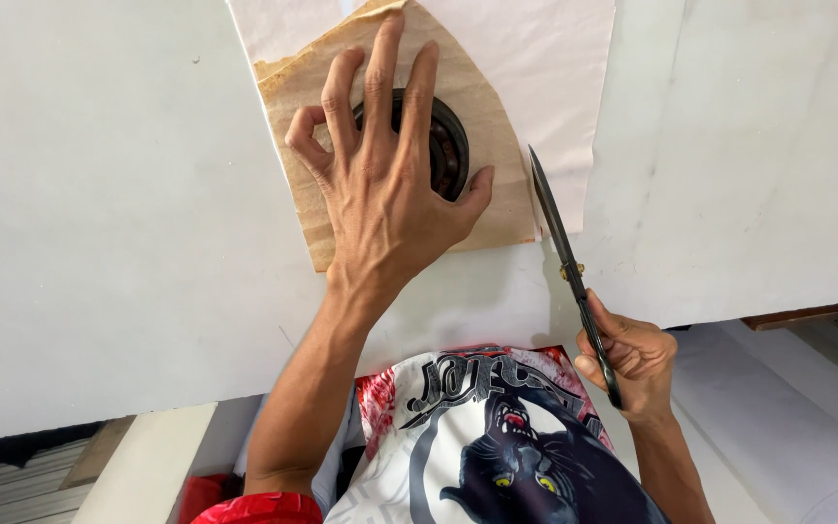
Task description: Using a template and scissors to cut garment components from fabric on a work table.
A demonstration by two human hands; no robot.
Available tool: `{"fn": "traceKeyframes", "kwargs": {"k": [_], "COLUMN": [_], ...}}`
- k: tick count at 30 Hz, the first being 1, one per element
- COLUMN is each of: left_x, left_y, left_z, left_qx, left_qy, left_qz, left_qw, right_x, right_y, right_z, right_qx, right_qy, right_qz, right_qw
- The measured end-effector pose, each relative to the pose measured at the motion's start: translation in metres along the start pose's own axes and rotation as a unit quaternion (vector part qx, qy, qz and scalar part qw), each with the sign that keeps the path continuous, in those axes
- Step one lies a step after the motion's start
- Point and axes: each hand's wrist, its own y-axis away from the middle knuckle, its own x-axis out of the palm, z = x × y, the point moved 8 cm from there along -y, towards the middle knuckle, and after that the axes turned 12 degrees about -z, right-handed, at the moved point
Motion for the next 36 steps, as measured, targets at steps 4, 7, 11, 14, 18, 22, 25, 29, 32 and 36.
{"fn": "traceKeyframes", "kwargs": {"k": [4, 7, 11, 14, 18, 22, 25, 29, 32, 36], "left_x": [0.0, 0.001, 0.001, 0.002, 0.005, 0.004, 0.005, 0.004, 0.003, 0.002], "left_y": [-0.001, -0.001, -0.002, -0.002, -0.003, -0.004, -0.003, -0.005, -0.006, -0.007], "left_z": [0.001, 0.001, 0.003, 0.004, 0.005, 0.004, 0.005, 0.005, 0.005, 0.005], "left_qx": [-0.007, -0.01, -0.023, -0.028, -0.03, -0.029, -0.026, -0.033, -0.032, -0.037], "left_qy": [-0.01, -0.015, -0.005, -0.007, -0.018, -0.018, -0.027, -0.027, -0.031, -0.018], "left_qz": [0.018, 0.026, 0.022, 0.033, 0.053, 0.055, 0.063, 0.068, 0.064, 0.063], "left_qw": [1.0, 1.0, 0.999, 0.999, 0.998, 0.998, 0.997, 0.997, 0.997, 0.997], "right_x": [0.003, 0.016, 0.007, 0.005, 0.004, 0.01, 0.006, -0.002, -0.001, -0.003], "right_y": [-0.007, -0.011, -0.01, -0.014, -0.024, -0.028, -0.028, -0.032, -0.037, -0.041], "right_z": [0.005, 0.019, 0.006, 0.012, 0.016, 0.024, 0.022, 0.018, 0.022, 0.021], "right_qx": [-0.001, -0.022, 0.018, -0.009, -0.001, -0.02, -0.005, -0.007, -0.012, -0.009], "right_qy": [0.018, -0.002, 0.009, -0.013, 0.0, 0.035, 0.038, 0.018, 0.033, 0.047], "right_qz": [-0.004, 0.031, 0.022, 0.021, 0.016, 0.051, 0.05, 0.027, 0.035, 0.039], "right_qw": [1.0, 0.999, 1.0, 1.0, 1.0, 0.998, 0.998, 0.999, 0.999, 0.998]}}
